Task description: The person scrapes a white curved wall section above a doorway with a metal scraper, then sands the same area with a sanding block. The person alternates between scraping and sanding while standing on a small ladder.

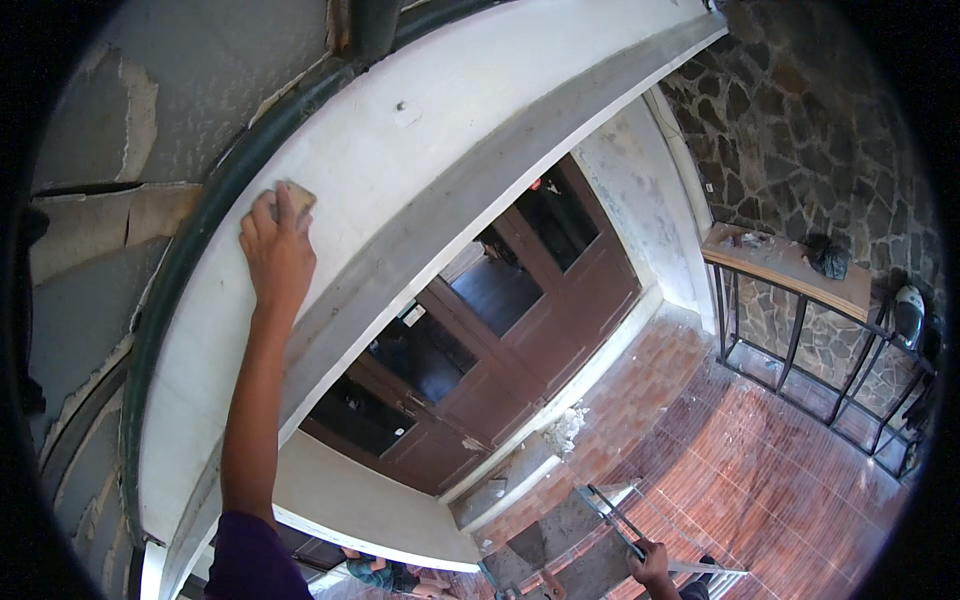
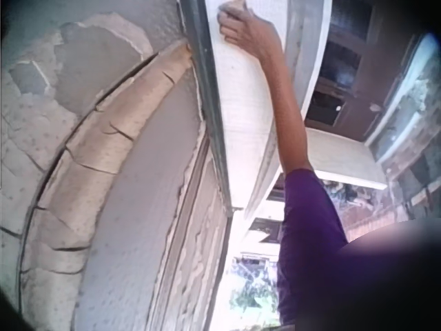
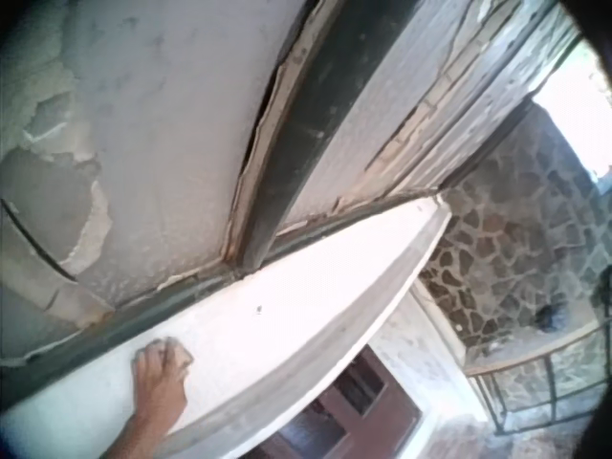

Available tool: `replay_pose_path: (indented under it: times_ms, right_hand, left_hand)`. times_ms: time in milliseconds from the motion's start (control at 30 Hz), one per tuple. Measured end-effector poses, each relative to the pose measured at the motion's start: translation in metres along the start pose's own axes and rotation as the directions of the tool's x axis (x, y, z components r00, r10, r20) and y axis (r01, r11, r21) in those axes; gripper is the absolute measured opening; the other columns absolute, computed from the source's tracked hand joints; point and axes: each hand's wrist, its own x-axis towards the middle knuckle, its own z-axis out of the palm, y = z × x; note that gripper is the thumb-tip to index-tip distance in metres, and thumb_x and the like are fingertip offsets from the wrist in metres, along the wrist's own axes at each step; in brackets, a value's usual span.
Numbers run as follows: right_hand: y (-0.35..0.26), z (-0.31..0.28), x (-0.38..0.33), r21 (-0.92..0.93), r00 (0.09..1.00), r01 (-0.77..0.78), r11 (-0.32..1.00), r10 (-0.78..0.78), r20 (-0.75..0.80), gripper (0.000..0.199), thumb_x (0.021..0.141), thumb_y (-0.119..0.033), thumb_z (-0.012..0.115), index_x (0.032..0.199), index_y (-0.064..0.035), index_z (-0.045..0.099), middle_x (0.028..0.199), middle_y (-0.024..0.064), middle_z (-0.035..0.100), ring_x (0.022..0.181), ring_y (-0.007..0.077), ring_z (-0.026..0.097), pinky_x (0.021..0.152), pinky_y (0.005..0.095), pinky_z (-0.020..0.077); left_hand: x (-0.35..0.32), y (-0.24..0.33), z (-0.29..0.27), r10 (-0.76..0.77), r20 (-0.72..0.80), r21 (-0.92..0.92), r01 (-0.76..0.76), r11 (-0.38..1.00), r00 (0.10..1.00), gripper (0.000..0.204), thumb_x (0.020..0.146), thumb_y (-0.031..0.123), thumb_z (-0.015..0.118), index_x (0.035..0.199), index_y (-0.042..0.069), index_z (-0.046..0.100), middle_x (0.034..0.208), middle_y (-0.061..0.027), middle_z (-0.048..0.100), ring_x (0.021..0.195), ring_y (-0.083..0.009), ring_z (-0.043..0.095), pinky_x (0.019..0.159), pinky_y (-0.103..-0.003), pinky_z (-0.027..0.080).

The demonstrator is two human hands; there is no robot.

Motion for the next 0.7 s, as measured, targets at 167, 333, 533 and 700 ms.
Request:
replay_pose_path:
  times_ms: [167,333,533,700]
  right_hand:
    - [-0.008,-0.002,0.001,-0.019,0.996,-0.082,0.996,0.082,0.029,0.019,0.077,-0.021,0.063,0.073,-0.0022,0.066,0.064,0.0187,0.062,0.060,0.0390,0.065,0.055,0.0423,0.0507]
    - [-0.013,-0.004,0.001,0.040,0.992,-0.121,0.992,0.119,0.047,0.018,0.077,-0.019,0.063,0.075,-0.0016,0.067,0.065,0.0196,0.062,0.060,0.0385,0.066,0.055,0.0426,0.0506]
    - [-0.011,-0.003,0.002,-0.015,0.989,-0.135,0.991,0.136,0.058,0.018,0.078,-0.018,0.064,0.075,-0.0011,0.067,0.067,0.0213,0.063,0.063,0.0414,0.065,0.056,0.0437,0.0511]
    - [-0.010,-0.003,0.001,-0.050,0.994,-0.102,0.994,0.104,0.042,0.019,0.078,-0.020,0.065,0.076,-0.0014,0.068,0.069,0.0209,0.064,0.064,0.0397,0.066,0.058,0.0428,0.0517]
  left_hand:
    - [0.003,0.004,0.006,0.226,0.171,-0.079,-0.215,0.973,0.959,0.051,0.091,0.017,0.067,0.137,-0.001,0.054,0.134,-0.0142,0.052,0.118,-0.0313,0.051,0.098,-0.044,0.041]
    - [0.013,0.009,0.013,0.165,0.130,-0.065,-0.158,0.985,0.978,0.050,0.091,0.018,0.067,0.136,0.001,0.055,0.128,-0.0134,0.055,0.115,-0.0299,0.052,0.095,-0.044,0.042]
    - [0.018,0.017,0.014,-0.023,-0.063,-0.075,0.018,0.997,0.998,0.056,0.088,0.014,0.071,0.140,0.003,0.054,0.131,-0.0119,0.053,0.118,-0.0303,0.050,0.100,-0.045,0.040]
    - [0.017,0.022,0.003,0.188,0.177,-0.115,-0.169,0.979,0.966,0.054,0.089,0.014,0.070,0.139,0.003,0.054,0.133,-0.0123,0.053,0.119,-0.0309,0.050,0.098,-0.045,0.041]
